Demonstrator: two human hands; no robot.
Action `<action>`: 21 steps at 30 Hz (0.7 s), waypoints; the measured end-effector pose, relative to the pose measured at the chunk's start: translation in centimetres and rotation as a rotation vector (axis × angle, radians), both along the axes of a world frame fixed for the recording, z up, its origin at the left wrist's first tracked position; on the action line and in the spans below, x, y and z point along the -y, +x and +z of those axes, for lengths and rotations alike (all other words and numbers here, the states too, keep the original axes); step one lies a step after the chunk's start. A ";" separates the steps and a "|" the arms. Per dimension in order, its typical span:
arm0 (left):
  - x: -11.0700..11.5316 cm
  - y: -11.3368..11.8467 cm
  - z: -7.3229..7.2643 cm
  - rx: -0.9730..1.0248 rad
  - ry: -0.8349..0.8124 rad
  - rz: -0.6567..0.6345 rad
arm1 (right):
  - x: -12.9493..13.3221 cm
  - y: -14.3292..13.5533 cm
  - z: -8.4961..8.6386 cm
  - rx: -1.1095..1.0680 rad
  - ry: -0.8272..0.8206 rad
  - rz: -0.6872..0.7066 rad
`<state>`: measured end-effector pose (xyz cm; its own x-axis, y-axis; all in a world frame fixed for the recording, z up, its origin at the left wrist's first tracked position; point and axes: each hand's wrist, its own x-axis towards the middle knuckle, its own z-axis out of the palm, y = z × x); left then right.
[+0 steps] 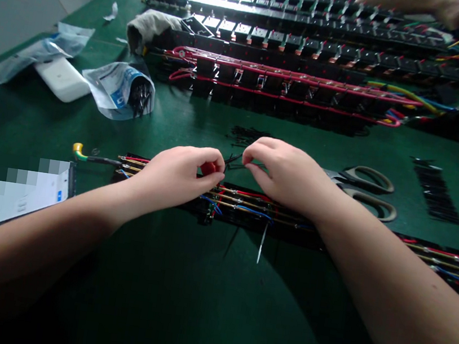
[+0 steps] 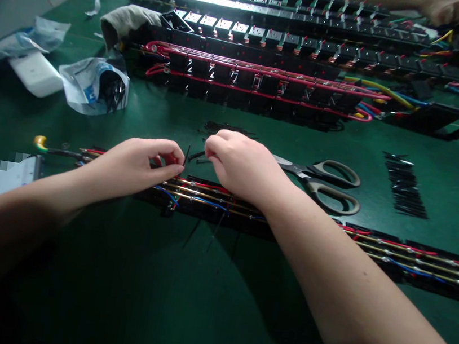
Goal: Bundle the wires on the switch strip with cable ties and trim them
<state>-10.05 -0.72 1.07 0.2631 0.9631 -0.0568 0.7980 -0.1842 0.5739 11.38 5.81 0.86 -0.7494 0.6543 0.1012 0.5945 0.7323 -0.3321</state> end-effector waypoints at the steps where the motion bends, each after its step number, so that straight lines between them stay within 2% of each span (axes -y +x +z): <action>1: 0.0 0.0 0.0 0.006 -0.005 -0.001 | 0.3 0.0 0.5 -0.104 -0.023 -0.033; 3: -0.1 -0.1 -0.1 0.019 -0.017 0.004 | 1.2 -0.2 1.6 -0.357 -0.174 -0.090; 5: -0.1 -0.2 -0.1 0.033 -0.028 0.011 | 2.1 -0.6 2.3 -0.602 -0.412 -0.126; 7: -0.1 -0.2 -0.1 0.053 -0.033 0.015 | 2.8 -1.2 2.5 -0.772 -0.635 -0.158; 9: -0.1 -0.2 0.0 0.065 -0.032 0.010 | 3.0 -1.6 1.9 -0.877 -0.778 -0.196; 15: -0.1 -0.2 0.1 0.117 -0.015 -0.003 | 2.4 -2.2 -0.5 -1.031 -0.957 -0.260; 21: 0.2 -0.1 0.3 0.266 0.056 0.024 | 2.4 -2.5 -0.6 -1.048 -1.056 -0.305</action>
<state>-10.13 -0.88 1.40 0.2382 0.9690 0.0650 0.6248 -0.2042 0.7536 8.93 3.44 0.27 -0.4655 0.8777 -0.1137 -0.1557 -0.2077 -0.9657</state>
